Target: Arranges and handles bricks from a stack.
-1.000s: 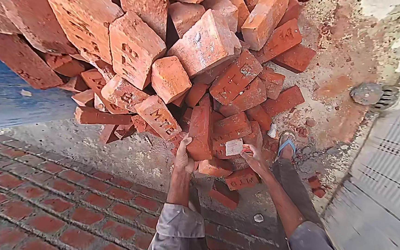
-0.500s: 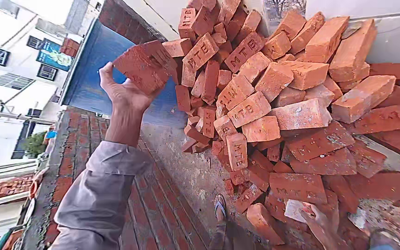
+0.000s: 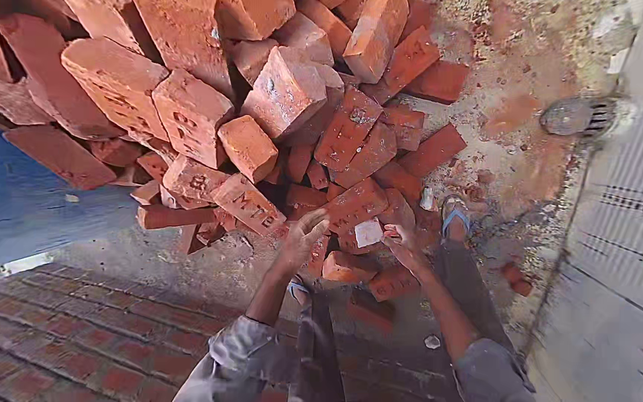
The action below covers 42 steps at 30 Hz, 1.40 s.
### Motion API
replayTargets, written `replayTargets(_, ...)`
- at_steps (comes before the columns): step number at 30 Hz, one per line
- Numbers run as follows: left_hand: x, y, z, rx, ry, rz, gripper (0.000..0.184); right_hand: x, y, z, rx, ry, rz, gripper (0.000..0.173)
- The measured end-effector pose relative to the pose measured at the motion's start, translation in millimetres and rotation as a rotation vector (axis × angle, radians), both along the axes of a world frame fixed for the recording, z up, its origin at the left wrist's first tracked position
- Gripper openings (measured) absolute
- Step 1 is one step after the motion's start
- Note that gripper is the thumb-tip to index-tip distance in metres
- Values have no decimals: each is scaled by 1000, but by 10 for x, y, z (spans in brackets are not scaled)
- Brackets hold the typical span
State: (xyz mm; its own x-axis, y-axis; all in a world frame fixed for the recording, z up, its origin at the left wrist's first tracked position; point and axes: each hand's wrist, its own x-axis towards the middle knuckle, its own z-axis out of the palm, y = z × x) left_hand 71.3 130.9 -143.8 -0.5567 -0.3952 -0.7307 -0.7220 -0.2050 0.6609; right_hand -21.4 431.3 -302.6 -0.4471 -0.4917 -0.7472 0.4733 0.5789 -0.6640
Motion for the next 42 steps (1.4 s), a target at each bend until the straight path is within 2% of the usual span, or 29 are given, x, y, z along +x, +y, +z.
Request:
replayTargets(1, 76, 277, -407, -176, -91, -72, 68, 12, 49, 49, 2, -16, -8, 47)
replayTargets(2, 101, 436, -790, -393, -175, -205, 88, -3, 88, 70, 10, -21, -20, 46)
replayTargets(4, 91, 439, -1388, -718, -309, -491, 122, -21, 135, 112, 18, -44, -41, 45)
replayTargets(5, 75, 345, -1569, -749, -369, -582, 129, -10, 170, 147, 18, -62, -45, 46)
replayTargets(7, -46, -4, -1811, -587, -383, -653, 124, -29, 203, 173, 9, -77, -61, 46)
replayTargets(9, -111, -281, -1871, -307, -307, -640, 108, -42, 219, 195, 8, -85, -65, 46)
replayTargets(11, -132, -324, -1935, -251, -262, -693, 102, -76, 225, 208, 8, -75, -68, 46)
replayTargets(14, 17, -149, -2013, -393, -315, -722, 111, -79, 178, 218, 15, -61, -62, 45)
replayTargets(19, 258, 583, -1610, -774, -513, -613, 112, -69, 109, 184, 29, -62, -35, 44)
replayTargets(21, 385, 796, -1591, -818, -512, -567, 116, -18, 75, 191, 38, -75, -11, 44)
replayTargets(23, 413, 888, -1721, -827, -450, -508, 118, -36, 55, 159, 47, -66, 4, 43)
replayTargets(25, 409, 956, -1835, -771, -381, -473, 119, -10, 123, 135, 69, -64, 14, 43)
replayTargets(27, 392, 1081, -1802, -641, -393, -450, 120, 68, 283, 160, 103, -60, 47, 43)
replayTargets(31, 375, 958, -1775, -468, -490, -303, 115, 162, 254, -145, 76, -36, 99, 44)
replayTargets(33, 503, 993, -1622, -212, -431, -77, 106, 127, 320, -233, 99, -12, 121, 44)
replayTargets(34, 670, 1013, -1408, -34, -341, 111, 98, 125, 339, -246, 116, -1, 142, 45)
replayTargets(36, 1006, 944, -781, 253, -137, 513, 80, 125, 270, -276, 143, 28, 182, 46)
replayTargets(37, 1132, 804, -427, 332, -45, 665, 73, 110, 194, -305, 154, 52, 204, 46)
replayTargets(39, 1378, 381, 373, 321, 91, 823, 65, 124, 135, -345, 179, 86, 270, 45)
replayTargets(42, 1420, -945, 1671, 51, 245, 813, 55, 128, -33, -456, 175, 128, 316, 45)
